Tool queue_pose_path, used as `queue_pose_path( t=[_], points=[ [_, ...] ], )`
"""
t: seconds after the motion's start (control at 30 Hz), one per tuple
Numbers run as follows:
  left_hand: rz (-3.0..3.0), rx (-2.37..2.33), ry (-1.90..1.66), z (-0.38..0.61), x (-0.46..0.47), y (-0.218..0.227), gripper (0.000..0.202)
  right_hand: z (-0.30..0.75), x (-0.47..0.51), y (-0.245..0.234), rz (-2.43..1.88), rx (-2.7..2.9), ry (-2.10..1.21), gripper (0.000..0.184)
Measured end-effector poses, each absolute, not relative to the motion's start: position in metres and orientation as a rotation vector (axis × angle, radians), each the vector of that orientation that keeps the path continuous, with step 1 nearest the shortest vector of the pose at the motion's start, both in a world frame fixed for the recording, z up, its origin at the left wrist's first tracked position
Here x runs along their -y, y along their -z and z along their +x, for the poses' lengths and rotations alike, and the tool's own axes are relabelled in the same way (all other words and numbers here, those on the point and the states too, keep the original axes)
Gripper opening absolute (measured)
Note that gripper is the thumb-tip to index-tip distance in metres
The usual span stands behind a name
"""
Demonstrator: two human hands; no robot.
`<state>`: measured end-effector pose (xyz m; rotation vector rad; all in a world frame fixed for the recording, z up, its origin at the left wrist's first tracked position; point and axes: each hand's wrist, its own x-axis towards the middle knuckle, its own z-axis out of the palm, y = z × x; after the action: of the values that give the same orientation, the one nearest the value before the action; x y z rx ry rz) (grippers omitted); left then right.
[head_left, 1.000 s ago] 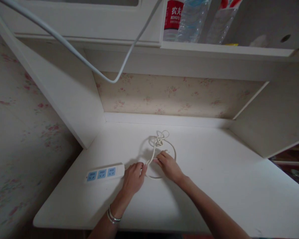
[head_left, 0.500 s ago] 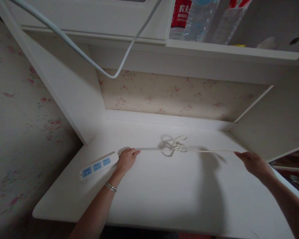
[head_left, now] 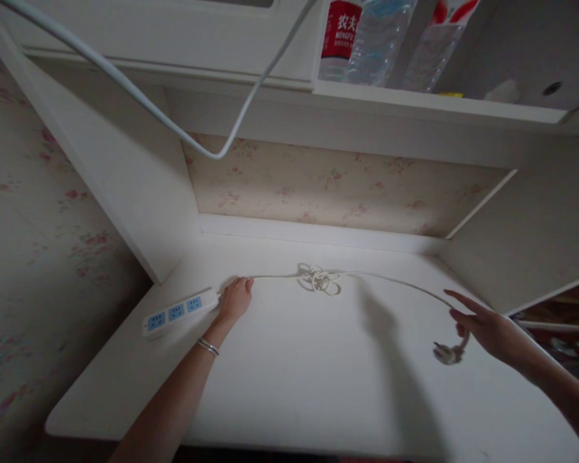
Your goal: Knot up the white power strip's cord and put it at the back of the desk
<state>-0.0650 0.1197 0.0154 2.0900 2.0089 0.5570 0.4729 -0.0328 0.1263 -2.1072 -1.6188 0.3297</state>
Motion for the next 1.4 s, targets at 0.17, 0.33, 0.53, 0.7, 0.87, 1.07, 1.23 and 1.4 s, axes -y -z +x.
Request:
queue_pose_path(
  t=[0.17, 0.33, 0.53, 0.7, 0.87, 1.07, 1.23, 1.4],
  points=[
    [2.031, -1.978, -0.6, -0.06, -0.116, -0.016, 0.036, 0.381, 0.039, -0.157, -1.97, 1.838, -0.937, 0.047],
    [2.003, -1.886, -0.662, -0.056, -0.108, -0.015, 0.033, 0.315, 0.043, -0.153, -1.908, 2.361, -0.764, 0.017],
    [1.931, -1.789, -0.736, -0.056, -0.102, -0.015, 0.032, 0.276, 0.041, -0.145, -1.93, 2.534, 0.012, 0.032],
    [1.809, -1.712, -0.797, -0.049, -0.097, -0.016, 0.034, 0.233, 0.03, -0.147, -1.883, 2.29, -0.235, 0.047],
    [1.681, -1.595, -0.904, -0.033, -0.089, -0.017, 0.037, 0.173, 0.009, -0.112, -1.609, 1.878, -0.929, 0.044],
    [1.546, -1.513, -0.943, -0.022, -0.067, -0.021, 0.053, 0.111, -0.011, -0.078, -1.361, 1.751, -1.049, 0.039],
    [1.298, -1.311, -0.955, -0.02, -0.048, -0.029, 0.063, 0.094, -0.021, -0.071, -1.329, 1.809, -0.953, 0.028],
    [1.306, -1.257, -1.128, -0.015, -0.039, -0.026, 0.052, 0.095, -0.02, -0.062, -1.402, 1.847, -0.88, 0.024]
  ],
)
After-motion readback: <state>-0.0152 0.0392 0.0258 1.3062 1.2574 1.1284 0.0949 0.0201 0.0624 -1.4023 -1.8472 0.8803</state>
